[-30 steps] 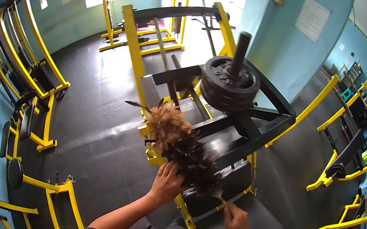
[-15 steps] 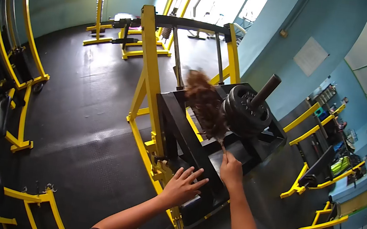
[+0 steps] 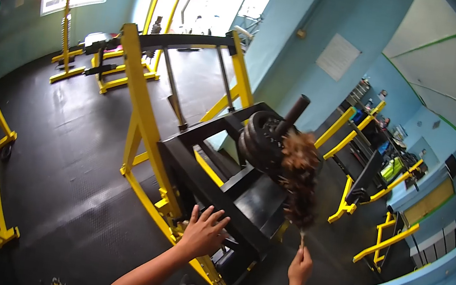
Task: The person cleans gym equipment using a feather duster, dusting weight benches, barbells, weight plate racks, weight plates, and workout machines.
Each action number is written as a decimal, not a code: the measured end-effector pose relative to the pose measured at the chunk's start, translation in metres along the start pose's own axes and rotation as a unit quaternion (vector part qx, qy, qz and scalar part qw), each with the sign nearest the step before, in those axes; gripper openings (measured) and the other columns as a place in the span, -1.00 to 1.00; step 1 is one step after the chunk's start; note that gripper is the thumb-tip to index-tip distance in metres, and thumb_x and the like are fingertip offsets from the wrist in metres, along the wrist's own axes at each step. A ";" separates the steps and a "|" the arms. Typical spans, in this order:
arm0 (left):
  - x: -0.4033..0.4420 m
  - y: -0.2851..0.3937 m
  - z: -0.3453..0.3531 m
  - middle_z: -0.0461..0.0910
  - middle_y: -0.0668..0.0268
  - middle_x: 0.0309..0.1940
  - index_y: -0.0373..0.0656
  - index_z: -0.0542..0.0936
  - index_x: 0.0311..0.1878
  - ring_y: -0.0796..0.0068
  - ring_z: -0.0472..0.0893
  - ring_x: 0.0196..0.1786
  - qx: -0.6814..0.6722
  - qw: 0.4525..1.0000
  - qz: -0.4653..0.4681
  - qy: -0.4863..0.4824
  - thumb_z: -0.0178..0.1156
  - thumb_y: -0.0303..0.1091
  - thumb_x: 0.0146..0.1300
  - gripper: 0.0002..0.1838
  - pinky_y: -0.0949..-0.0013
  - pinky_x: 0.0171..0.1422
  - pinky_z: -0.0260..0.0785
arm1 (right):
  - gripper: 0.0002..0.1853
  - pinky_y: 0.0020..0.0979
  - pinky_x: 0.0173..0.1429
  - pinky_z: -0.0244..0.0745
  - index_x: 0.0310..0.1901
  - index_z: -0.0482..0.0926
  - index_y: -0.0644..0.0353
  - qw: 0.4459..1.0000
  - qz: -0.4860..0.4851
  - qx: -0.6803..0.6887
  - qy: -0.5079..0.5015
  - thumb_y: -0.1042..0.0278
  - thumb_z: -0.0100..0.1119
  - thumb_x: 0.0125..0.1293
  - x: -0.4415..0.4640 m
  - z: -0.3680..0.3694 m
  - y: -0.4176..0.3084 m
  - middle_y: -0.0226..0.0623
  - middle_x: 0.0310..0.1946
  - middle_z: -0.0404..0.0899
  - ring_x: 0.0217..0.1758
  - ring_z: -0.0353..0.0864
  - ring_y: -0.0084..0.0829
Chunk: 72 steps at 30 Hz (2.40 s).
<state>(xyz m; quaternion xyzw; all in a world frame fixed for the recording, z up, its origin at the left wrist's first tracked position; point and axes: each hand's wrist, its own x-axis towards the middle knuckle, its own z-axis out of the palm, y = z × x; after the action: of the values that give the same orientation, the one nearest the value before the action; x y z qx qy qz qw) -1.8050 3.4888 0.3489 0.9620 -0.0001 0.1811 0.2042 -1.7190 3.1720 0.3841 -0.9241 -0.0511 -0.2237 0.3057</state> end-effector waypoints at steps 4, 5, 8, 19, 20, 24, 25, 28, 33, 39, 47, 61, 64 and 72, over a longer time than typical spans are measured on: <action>0.034 -0.010 -0.005 0.46 0.30 0.29 0.00 0.52 0.27 0.22 0.32 0.45 -0.051 0.998 0.003 0.028 0.20 -0.03 0.31 -0.49 -0.27 0.56 -0.18 | -0.74 -0.14 -0.24 0.48 -0.10 0.64 0.22 0.997 0.078 0.007 0.016 0.24 0.04 0.44 -0.005 -0.008 0.030 0.07 -0.38 0.61 -0.23 0.61 0.15; 0.046 -0.006 -0.011 0.56 0.26 0.14 -0.02 0.56 0.19 0.20 0.46 0.31 -0.041 0.996 0.028 0.077 0.22 -0.14 0.30 -0.58 -0.13 0.51 0.03 | -0.75 -0.15 -0.24 0.48 -0.13 0.62 0.23 0.998 0.069 -0.008 -0.012 0.24 0.05 0.44 0.007 -0.004 0.025 0.08 -0.38 0.60 -0.22 0.59 0.17; 0.085 -0.012 -0.016 0.63 0.24 -0.08 -0.04 0.60 0.10 0.21 0.58 0.08 -0.057 0.997 0.049 0.030 0.25 -0.22 0.29 -0.66 0.07 0.34 0.25 | -0.74 -0.13 -0.24 0.47 -0.22 0.58 0.26 0.998 0.017 0.067 0.003 0.22 0.05 0.43 0.053 0.030 0.018 0.11 -0.39 0.56 -0.22 0.54 0.21; 0.172 -0.035 -0.022 0.60 0.11 -0.06 -0.10 0.38 0.34 0.12 0.59 0.06 -0.147 0.989 0.011 0.007 0.19 -0.31 0.27 -0.44 0.12 0.25 0.34 | -0.76 -0.17 -0.20 0.53 -0.25 0.69 0.11 0.968 -0.165 -0.071 -0.175 0.14 0.16 0.32 0.397 0.074 -0.039 -0.09 -0.38 0.68 -0.24 0.71 -0.08; 0.175 -0.039 -0.018 0.56 0.05 0.07 -0.12 0.32 0.40 0.08 0.55 0.16 -0.160 0.986 0.028 0.037 0.20 -0.30 0.27 -0.37 0.10 0.31 0.31 | -0.75 -0.18 -0.20 0.54 -0.21 0.71 0.06 0.951 -0.147 -0.133 -0.238 0.11 0.15 0.32 0.416 0.058 -0.075 -0.13 -0.36 0.69 -0.23 0.71 -0.10; 0.195 -0.053 -0.017 0.39 -0.01 0.28 -0.12 0.21 0.47 -0.01 0.42 0.32 -0.175 0.984 0.012 -0.004 0.21 -0.26 0.28 -0.29 0.08 0.42 0.24 | -0.75 -0.08 -0.24 0.53 -0.25 0.66 0.06 0.953 -0.254 -0.153 -0.055 0.08 0.11 0.33 0.437 0.033 -0.193 -0.08 -0.42 0.65 -0.31 0.67 -0.02; 0.201 -0.058 -0.016 0.39 -0.01 0.28 -0.12 0.21 0.47 -0.01 0.42 0.32 -0.176 0.984 0.011 -0.002 0.21 -0.26 0.28 -0.29 0.08 0.42 0.24 | -0.75 -0.08 -0.24 0.53 -0.25 0.66 0.06 0.953 -0.256 -0.154 -0.055 0.08 0.11 0.33 0.432 0.027 -0.217 -0.08 -0.42 0.65 -0.31 0.67 -0.02; 0.220 -0.078 -0.010 0.37 -0.02 0.29 -0.10 0.16 0.49 -0.04 0.41 0.33 -0.213 0.977 0.019 0.003 0.21 -0.22 0.29 -0.25 0.07 0.43 0.23 | -0.76 -0.05 -0.30 0.50 -0.29 0.62 0.07 0.942 -0.311 -0.126 -0.010 0.14 0.04 0.39 0.404 0.013 -0.279 -0.07 -0.48 0.62 -0.35 0.64 0.07; 0.255 -0.123 -0.006 0.25 -0.10 0.39 -0.17 0.04 0.53 -0.15 0.33 0.39 -0.360 0.918 0.039 -0.162 0.13 -0.38 0.18 -0.16 0.04 0.45 0.21 | -0.83 0.05 -0.26 0.51 -0.28 0.56 0.09 0.948 -0.248 -0.139 -0.144 0.21 0.08 0.38 0.287 0.049 -0.268 -0.04 -0.43 0.62 -0.29 0.63 0.10; 0.280 -0.145 -0.006 0.03 -0.22 0.47 -0.28 -0.15 0.55 -0.19 0.13 0.51 -0.313 0.924 0.145 -0.164 0.15 -0.40 0.18 -0.05 0.06 0.55 0.08 | -0.81 0.07 -0.19 0.55 -0.12 0.57 0.11 0.978 -0.010 -0.159 -0.139 0.23 0.06 0.40 0.175 0.101 -0.243 0.06 -0.41 0.64 -0.26 0.64 0.17; 0.301 -0.157 -0.028 -0.12 -0.39 0.48 -0.22 -0.23 0.57 -0.31 0.07 0.51 -0.349 0.909 0.161 -0.164 0.21 -0.32 0.17 0.03 0.03 0.51 0.12 | -0.84 -0.05 -0.39 0.43 -0.30 0.61 0.14 0.961 0.074 -0.254 0.078 0.26 0.12 0.29 0.021 0.075 -0.160 -0.08 -0.58 0.55 -0.46 0.61 0.04; 0.300 -0.154 -0.032 0.05 -0.26 0.49 -0.08 -0.16 0.59 -0.11 0.55 0.21 -0.206 0.948 0.183 -0.157 0.22 -0.23 0.14 0.03 -0.05 0.22 0.41 | -0.79 -0.04 -0.31 0.48 -0.24 0.64 0.16 0.954 0.110 -0.267 0.082 0.22 0.11 0.33 0.119 0.058 -0.134 -0.08 -0.50 0.63 -0.36 0.65 0.06; 0.297 -0.148 -0.037 0.12 -0.20 0.47 -0.04 -0.17 0.59 -0.10 0.59 0.15 -0.190 0.955 0.165 -0.156 0.21 -0.22 0.15 0.02 -0.03 0.18 0.44 | -0.77 -0.07 -0.27 0.50 -0.24 0.64 0.18 0.967 0.103 -0.230 0.044 0.21 0.10 0.34 0.153 0.074 -0.146 -0.06 -0.46 0.64 -0.30 0.64 0.07; 0.267 -0.158 -0.031 0.62 0.06 0.07 -0.03 0.49 0.30 0.00 0.62 0.08 -0.190 0.952 0.138 -0.194 0.10 -0.04 0.36 -0.49 0.03 0.14 0.48 | -0.71 -0.46 -0.50 0.20 -0.43 0.48 0.17 0.940 0.245 0.187 0.147 0.19 0.01 0.42 0.061 0.128 -0.114 -0.52 -0.71 0.19 -0.62 0.32 -0.66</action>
<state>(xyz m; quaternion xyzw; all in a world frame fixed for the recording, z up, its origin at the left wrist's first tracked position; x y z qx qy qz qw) -1.5544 3.6651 0.4065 0.9124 -0.2072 0.0145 0.3526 -1.6420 3.3364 0.3818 -0.7912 0.1810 -0.2617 0.5223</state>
